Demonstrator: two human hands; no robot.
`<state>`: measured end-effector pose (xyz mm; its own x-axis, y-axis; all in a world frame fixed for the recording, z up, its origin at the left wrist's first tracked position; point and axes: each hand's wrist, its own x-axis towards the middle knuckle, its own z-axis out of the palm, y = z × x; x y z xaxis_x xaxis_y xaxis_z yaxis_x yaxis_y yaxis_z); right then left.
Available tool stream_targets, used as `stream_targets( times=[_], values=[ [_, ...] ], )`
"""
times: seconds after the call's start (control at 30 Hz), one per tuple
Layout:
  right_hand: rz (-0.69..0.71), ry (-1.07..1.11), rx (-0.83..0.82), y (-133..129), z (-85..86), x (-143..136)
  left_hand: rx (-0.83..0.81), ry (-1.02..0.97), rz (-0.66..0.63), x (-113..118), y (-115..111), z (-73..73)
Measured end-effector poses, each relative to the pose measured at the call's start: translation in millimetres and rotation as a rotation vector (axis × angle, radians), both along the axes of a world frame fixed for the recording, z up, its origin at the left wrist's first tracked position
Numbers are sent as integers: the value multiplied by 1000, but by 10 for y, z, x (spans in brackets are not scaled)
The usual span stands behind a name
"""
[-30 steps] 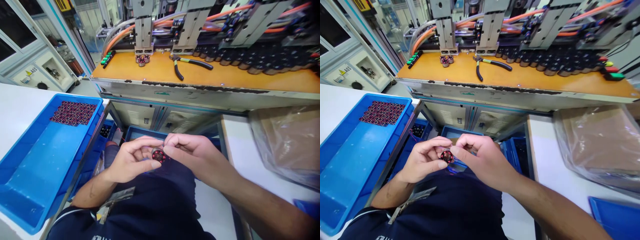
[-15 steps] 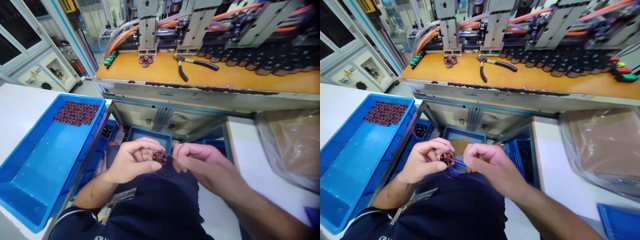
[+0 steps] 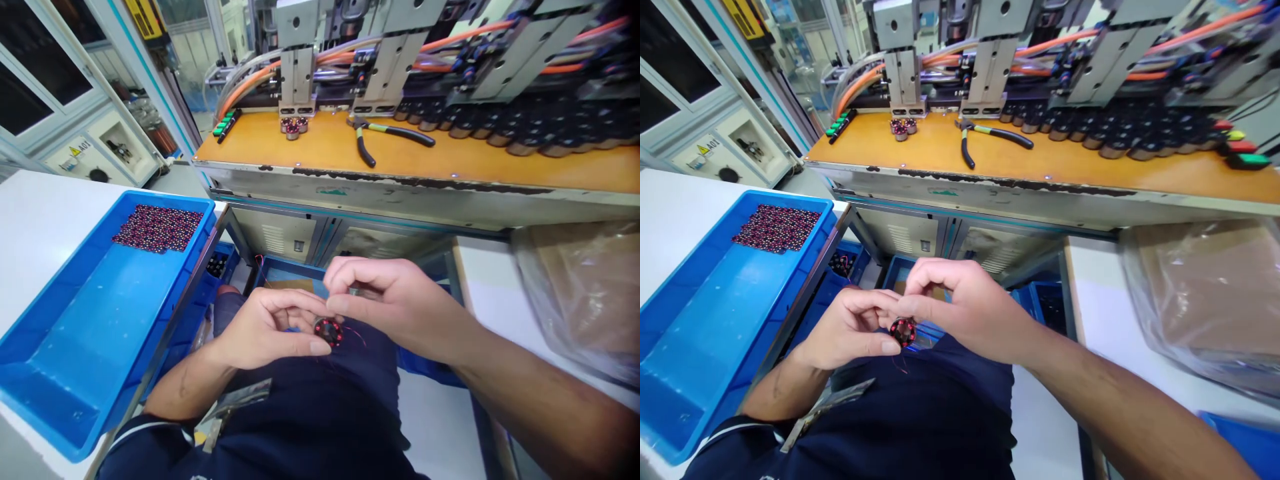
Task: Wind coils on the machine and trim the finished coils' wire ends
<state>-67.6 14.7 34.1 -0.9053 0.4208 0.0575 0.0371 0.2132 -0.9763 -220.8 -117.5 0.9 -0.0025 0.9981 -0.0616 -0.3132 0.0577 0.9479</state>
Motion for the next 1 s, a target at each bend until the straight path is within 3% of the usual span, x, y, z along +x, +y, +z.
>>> stream_targets(
  times=[0.2,0.37,0.63,0.77,1.0],
  values=[
    [-114,-124,-63,-77,45,139,167,28,72,-18,30,9],
    [-42,-142,-131,-94,196,135,227,81,81,4,53,22],
    [26,-94,116,-101,218,184,176,-40,8,14,38,7],
    [-1,-67,135,-156,197,227,157,-130,11,32,55,-10],
    [-34,-44,127,-215,141,290,228,-118,-2,35,105,-42]
  ],
)
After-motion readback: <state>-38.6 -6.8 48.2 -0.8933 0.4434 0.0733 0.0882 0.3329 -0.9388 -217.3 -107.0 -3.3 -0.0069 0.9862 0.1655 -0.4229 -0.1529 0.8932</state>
